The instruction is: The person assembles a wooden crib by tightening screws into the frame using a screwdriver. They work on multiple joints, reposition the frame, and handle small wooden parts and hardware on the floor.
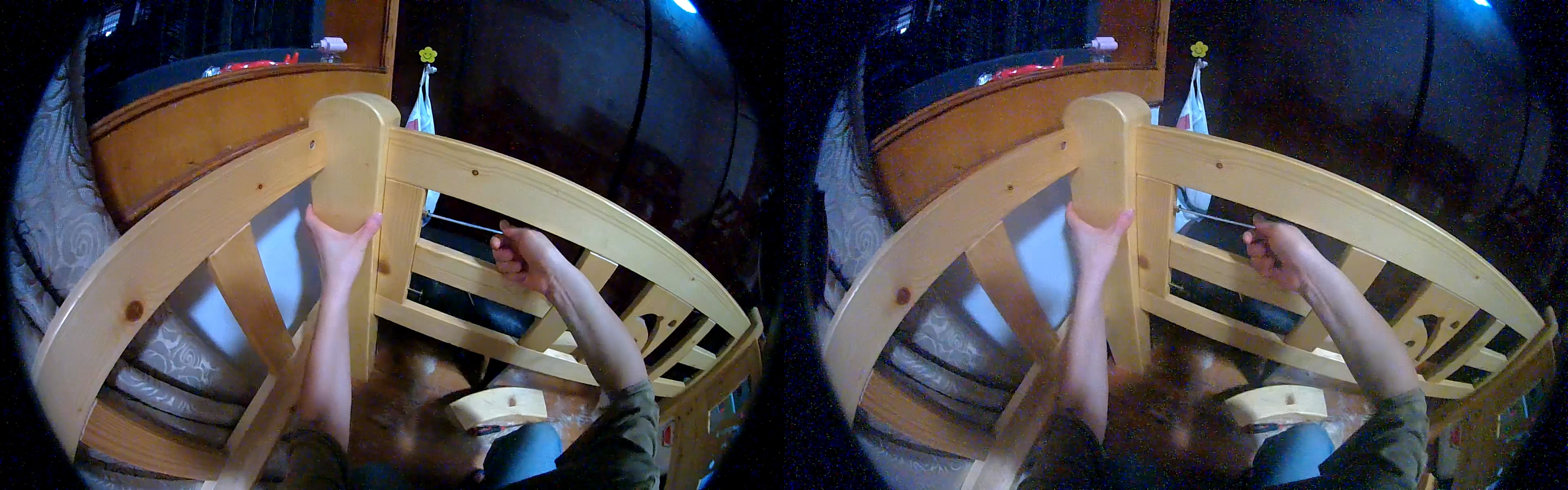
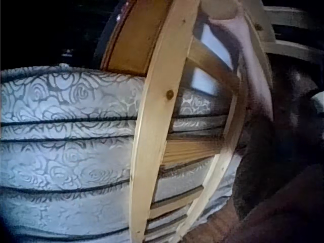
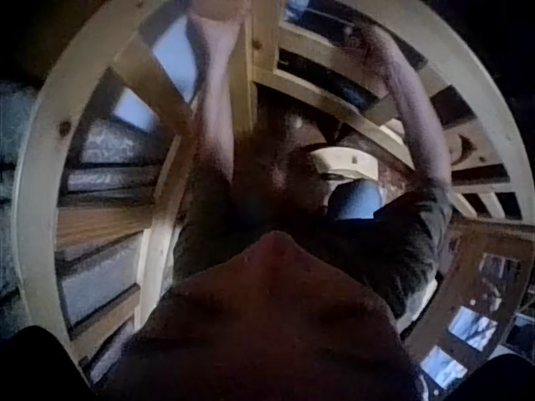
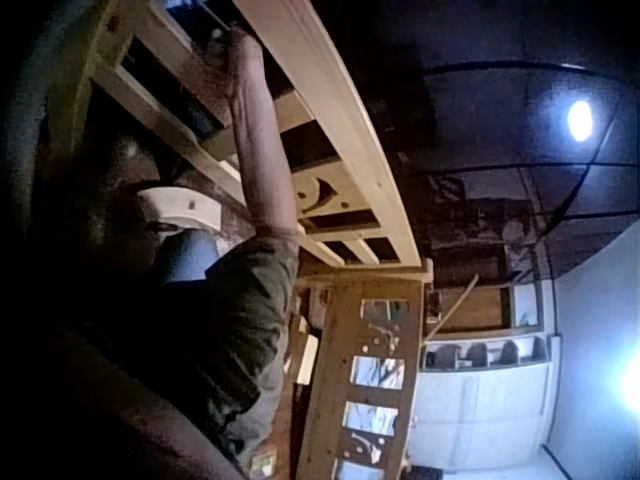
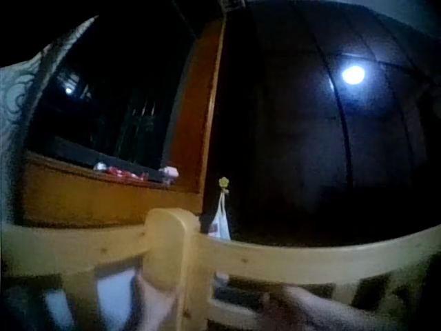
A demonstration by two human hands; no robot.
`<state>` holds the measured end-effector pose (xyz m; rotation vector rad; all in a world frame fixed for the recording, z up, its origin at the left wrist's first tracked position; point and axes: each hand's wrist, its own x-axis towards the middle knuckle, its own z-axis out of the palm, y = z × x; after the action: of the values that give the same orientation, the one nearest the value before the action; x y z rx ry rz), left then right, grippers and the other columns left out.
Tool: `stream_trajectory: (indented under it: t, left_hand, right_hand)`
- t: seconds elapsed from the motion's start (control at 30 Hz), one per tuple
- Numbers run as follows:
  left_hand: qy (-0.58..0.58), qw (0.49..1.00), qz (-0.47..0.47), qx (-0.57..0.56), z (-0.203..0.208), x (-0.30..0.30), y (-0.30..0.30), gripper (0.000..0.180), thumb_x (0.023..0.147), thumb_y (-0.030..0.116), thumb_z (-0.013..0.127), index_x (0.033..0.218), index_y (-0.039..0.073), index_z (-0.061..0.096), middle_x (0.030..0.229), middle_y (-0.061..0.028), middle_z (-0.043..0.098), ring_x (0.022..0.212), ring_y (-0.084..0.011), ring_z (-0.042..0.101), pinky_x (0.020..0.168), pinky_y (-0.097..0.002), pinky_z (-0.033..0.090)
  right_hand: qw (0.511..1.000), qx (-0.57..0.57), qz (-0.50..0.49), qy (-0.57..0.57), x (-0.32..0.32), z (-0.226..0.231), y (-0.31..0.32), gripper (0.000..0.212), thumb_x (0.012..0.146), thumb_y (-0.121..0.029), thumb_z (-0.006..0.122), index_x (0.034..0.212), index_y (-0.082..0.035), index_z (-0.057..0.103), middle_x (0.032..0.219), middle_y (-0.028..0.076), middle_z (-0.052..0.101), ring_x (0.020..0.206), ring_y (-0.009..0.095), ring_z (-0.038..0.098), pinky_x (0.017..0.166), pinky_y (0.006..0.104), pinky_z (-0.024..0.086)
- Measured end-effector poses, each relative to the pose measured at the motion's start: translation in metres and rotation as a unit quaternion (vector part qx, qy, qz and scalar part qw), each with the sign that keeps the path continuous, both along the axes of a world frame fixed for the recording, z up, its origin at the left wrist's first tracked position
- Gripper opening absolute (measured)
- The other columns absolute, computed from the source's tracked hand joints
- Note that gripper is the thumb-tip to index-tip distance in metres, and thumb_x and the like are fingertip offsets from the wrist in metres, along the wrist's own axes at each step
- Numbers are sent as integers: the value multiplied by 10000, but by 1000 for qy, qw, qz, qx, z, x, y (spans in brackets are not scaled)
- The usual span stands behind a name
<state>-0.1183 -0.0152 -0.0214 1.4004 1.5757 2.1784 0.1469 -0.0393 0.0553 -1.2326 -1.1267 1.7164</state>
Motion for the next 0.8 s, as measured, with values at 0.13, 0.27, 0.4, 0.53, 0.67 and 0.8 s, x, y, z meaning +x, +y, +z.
stream_trajectory:
  t: [0.13, 0.27, 0.4, 0.53, 0.67, 0.8]
  left_hand:
    - [51, 996, 61, -34, -5, 5, -1, 1052, 570, 358, 776, 1267, -82, 123, 1234, -296, 253, 1170, -400, 255, 979, -464, 235]
    - [56, 995, 76, -10, -5, 10, -4, 1092, 555, 324, 789, 1285, -83, 88, 1279, -294, 176, 1193, -395, 213, 996, -460, 205]
    - [81, 988, 106, -81, 0, 16, -8, 1161, 524, 366, 797, 1293, -76, 48, 1275, -302, 173, 1182, -412, 226, 991, -462, 220]
    - [134, 975, 150, -93, 6, 31, -15, 1206, 493, 399, 802, 1295, -72, 34, 1273, -311, 172, 1173, -425, 231, 982, -467, 237]
    - [148, 968, 173, -102, 9, 32, -15, 1217, 484, 408, 802, 1295, -74, 34, 1274, -311, 177, 1166, -424, 243, 974, -467, 248]
    - [141, 967, 192, -95, 9, 34, -15, 1194, 493, 398, 800, 1291, -76, 48, 1269, -303, 186, 1150, -423, 258, 963, -468, 258]
  right_hand:
    - [836, 331, 53, -434, 9, -8, 0, 489, 908, -427, 273, 736, -34, 508, 640, 72, 519, 563, 209, 508, 493, 329, 407]
    - [551, 516, -8, -656, 5, 0, -12, 488, 898, -411, 317, 729, 0, 521, 749, 216, 562, 739, 366, 555, 685, 447, 431]
    - [536, 539, 35, -649, 8, 1, -6, 461, 892, -396, 338, 729, -4, 519, 722, 198, 556, 733, 365, 544, 672, 451, 427]
    - [775, 403, 40, -485, 7, -1, 2, 492, 895, -409, 318, 594, -49, 465, 543, 82, 453, 516, 224, 443, 494, 332, 364]
    - [961, 101, 156, -207, 6, 9, -2, 538, 898, -435, 272, 469, -116, 333, 443, -31, 275, 395, 86, 225, 360, 223, 175]
    - [981, -77, 178, -20, 4, 13, 1, 545, 891, -455, 258, 450, -136, 289, 427, -35, 240, 368, 90, 182, 341, 227, 130]
